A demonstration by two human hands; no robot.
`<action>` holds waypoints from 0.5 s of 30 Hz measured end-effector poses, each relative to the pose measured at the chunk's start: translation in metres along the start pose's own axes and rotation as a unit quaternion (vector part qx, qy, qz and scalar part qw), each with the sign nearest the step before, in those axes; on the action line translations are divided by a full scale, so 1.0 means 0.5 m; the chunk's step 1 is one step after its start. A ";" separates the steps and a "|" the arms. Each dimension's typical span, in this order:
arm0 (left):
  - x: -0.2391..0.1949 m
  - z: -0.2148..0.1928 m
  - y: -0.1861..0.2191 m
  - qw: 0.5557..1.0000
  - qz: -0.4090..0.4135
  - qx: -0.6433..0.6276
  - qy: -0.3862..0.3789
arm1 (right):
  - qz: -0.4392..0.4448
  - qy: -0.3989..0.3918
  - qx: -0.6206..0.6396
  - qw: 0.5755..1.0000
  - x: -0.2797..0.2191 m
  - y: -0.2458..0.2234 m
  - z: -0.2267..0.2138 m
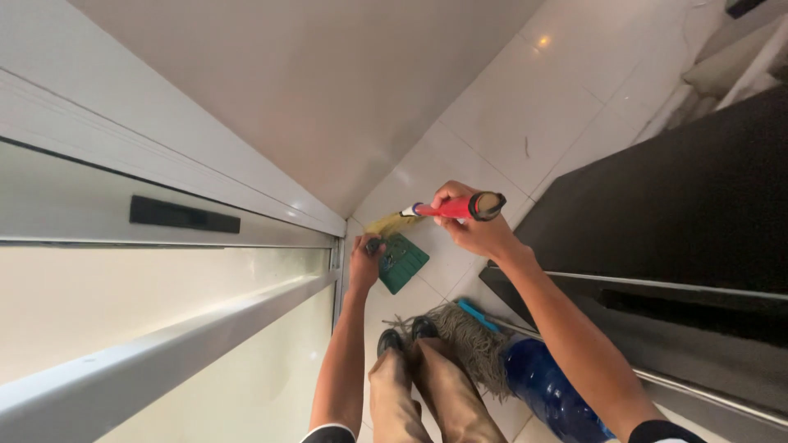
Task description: Sweep the floor with a broom and dustpan, then mop the area and adjust water containers.
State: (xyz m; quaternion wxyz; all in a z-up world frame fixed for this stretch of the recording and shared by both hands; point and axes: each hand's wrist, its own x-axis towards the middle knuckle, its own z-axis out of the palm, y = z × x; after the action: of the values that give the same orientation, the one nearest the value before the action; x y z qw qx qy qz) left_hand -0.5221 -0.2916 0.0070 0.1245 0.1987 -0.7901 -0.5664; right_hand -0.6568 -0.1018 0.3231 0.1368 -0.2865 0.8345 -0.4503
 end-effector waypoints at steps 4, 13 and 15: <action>0.033 0.016 -0.029 0.998 -0.054 0.039 0.011 | -0.054 -0.058 0.002 0.997 0.044 0.022 0.009; 0.114 0.039 -0.153 0.995 -0.066 0.043 0.060 | -0.037 -0.141 0.024 0.989 0.135 0.086 0.089; 0.117 0.040 -0.179 0.995 -0.033 0.048 0.082 | -0.083 -0.157 0.020 0.984 0.142 0.110 0.113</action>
State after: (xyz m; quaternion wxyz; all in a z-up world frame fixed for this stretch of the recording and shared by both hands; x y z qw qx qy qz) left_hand -0.5671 -0.3262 -0.0859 0.1598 0.2763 -0.7966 -0.5133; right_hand -0.7055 -0.1589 0.2478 0.2342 -0.4197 0.7665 -0.4260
